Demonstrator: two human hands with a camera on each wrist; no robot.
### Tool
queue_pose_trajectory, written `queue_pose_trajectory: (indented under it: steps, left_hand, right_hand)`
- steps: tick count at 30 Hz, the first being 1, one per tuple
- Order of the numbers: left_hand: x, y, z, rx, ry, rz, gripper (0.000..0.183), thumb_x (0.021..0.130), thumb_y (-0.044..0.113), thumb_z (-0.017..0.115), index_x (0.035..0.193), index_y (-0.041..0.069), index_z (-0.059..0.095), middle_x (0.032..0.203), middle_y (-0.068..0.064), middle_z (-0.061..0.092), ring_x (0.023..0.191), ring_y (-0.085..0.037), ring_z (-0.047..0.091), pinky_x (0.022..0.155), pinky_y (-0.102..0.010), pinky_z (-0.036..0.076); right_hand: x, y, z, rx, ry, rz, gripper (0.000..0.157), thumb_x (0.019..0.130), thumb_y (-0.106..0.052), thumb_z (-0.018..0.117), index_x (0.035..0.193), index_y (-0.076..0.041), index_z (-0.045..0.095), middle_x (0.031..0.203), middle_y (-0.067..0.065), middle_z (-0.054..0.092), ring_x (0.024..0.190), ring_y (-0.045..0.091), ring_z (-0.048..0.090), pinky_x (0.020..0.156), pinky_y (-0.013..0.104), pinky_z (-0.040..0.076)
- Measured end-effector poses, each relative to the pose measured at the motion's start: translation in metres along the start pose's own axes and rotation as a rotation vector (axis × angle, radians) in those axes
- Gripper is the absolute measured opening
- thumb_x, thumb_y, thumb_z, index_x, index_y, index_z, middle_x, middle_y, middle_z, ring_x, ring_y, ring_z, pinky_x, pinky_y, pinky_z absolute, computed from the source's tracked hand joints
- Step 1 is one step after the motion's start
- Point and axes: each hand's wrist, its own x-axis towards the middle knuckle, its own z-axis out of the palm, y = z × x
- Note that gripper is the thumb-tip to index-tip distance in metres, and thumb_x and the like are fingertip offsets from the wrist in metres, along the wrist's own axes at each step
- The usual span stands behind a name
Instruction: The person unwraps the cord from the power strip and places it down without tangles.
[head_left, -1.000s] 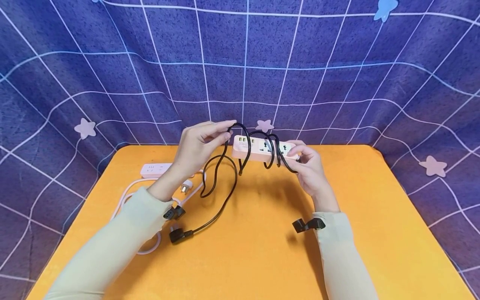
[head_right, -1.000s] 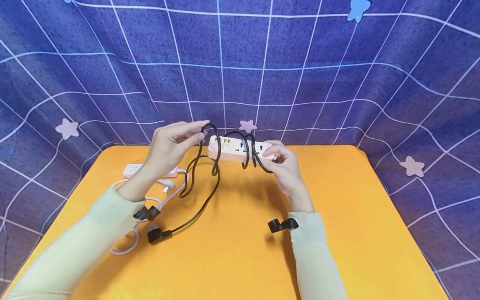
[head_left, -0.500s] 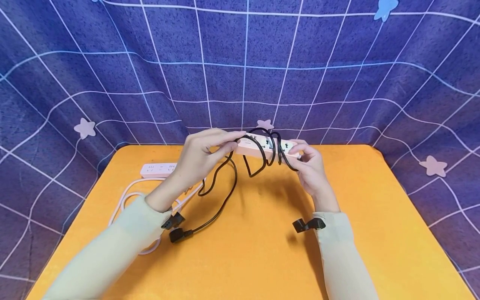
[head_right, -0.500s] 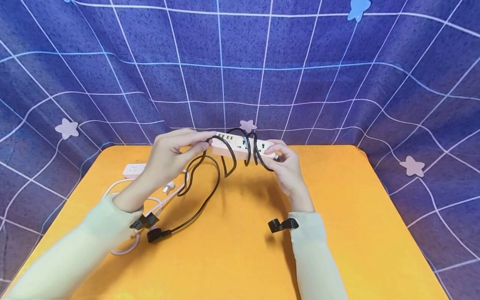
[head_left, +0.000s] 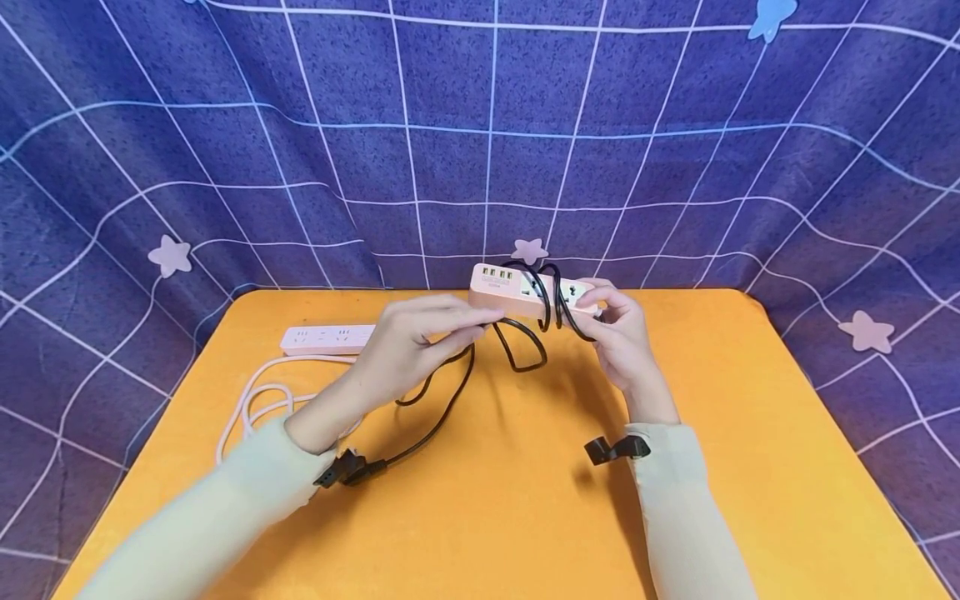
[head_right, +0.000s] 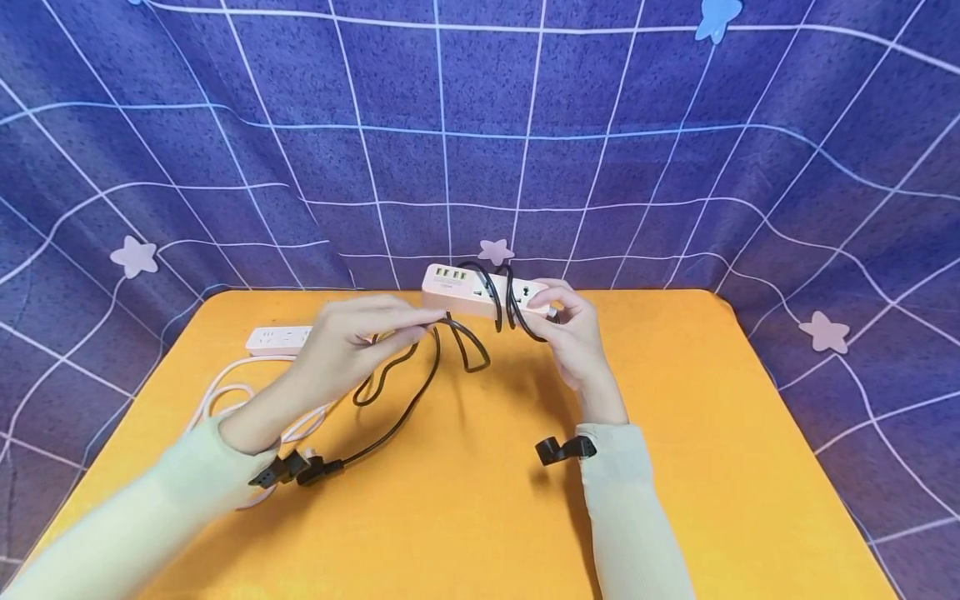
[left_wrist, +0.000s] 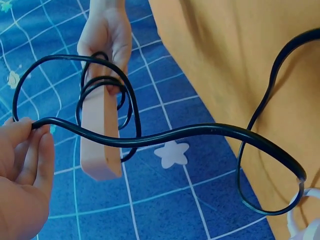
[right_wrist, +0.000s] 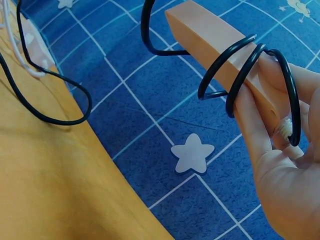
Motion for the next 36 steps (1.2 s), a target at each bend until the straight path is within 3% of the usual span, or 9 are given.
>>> queue_pose_trajectory:
  steps: [4,10,16,26,36]
  left_hand:
    - [-0.007,0.002,0.005,0.005,-0.041,0.025,0.04,0.091,-0.004,0.08,0.128,0.012,0.078,0.103,0.002,0.078,0.084,-0.009,0.066,0.069,-0.023,0.05]
    - [-0.016,0.004,0.015,0.031,-0.079,0.035,0.037,0.092,0.006,0.082,0.128,0.016,0.079,0.104,0.006,0.078,0.087,-0.008,0.066,0.073,-0.021,0.048]
    - [-0.022,0.006,0.021,-0.004,-0.133,0.045,0.039,0.092,0.003,0.082,0.128,0.017,0.079,0.106,0.006,0.078,0.086,-0.005,0.065,0.075,-0.021,0.05]
    - [-0.037,0.003,0.031,-0.049,-0.252,0.006,0.037,0.098,0.008,0.077,0.132,0.02,0.077,0.104,0.011,0.074,0.084,0.0,0.06,0.069,-0.021,0.052]
    - [-0.05,0.0,0.042,-0.058,-0.325,0.069,0.038,0.095,0.005,0.079,0.132,0.015,0.076,0.097,0.009,0.073,0.083,0.0,0.061,0.071,-0.013,0.049]
  right_hand:
    - [0.0,0.0,0.0,-0.007,0.002,0.008,0.039,0.085,0.023,0.064,0.085,-0.014,0.075,0.129,0.008,0.059,0.113,0.023,0.057,0.076,0.021,0.057]
    - [0.0,-0.002,0.0,-0.016,-0.002,0.024,0.039,0.085,0.023,0.065,0.087,-0.014,0.075,0.13,0.008,0.057,0.111,0.022,0.057,0.073,0.019,0.056]
    - [0.0,-0.001,-0.001,-0.002,-0.008,0.011,0.04,0.085,0.025,0.063,0.087,-0.014,0.075,0.13,0.007,0.056,0.107,0.019,0.059,0.072,0.019,0.056]
    - [0.001,-0.002,0.0,0.014,0.008,0.008,0.039,0.085,0.025,0.064,0.087,-0.012,0.075,0.13,0.008,0.056,0.098,0.015,0.062,0.067,0.018,0.054]
    - [0.0,-0.001,0.0,0.0,0.011,0.0,0.039,0.084,0.025,0.064,0.087,-0.013,0.075,0.129,0.008,0.056,0.1,0.017,0.061,0.069,0.019,0.055]
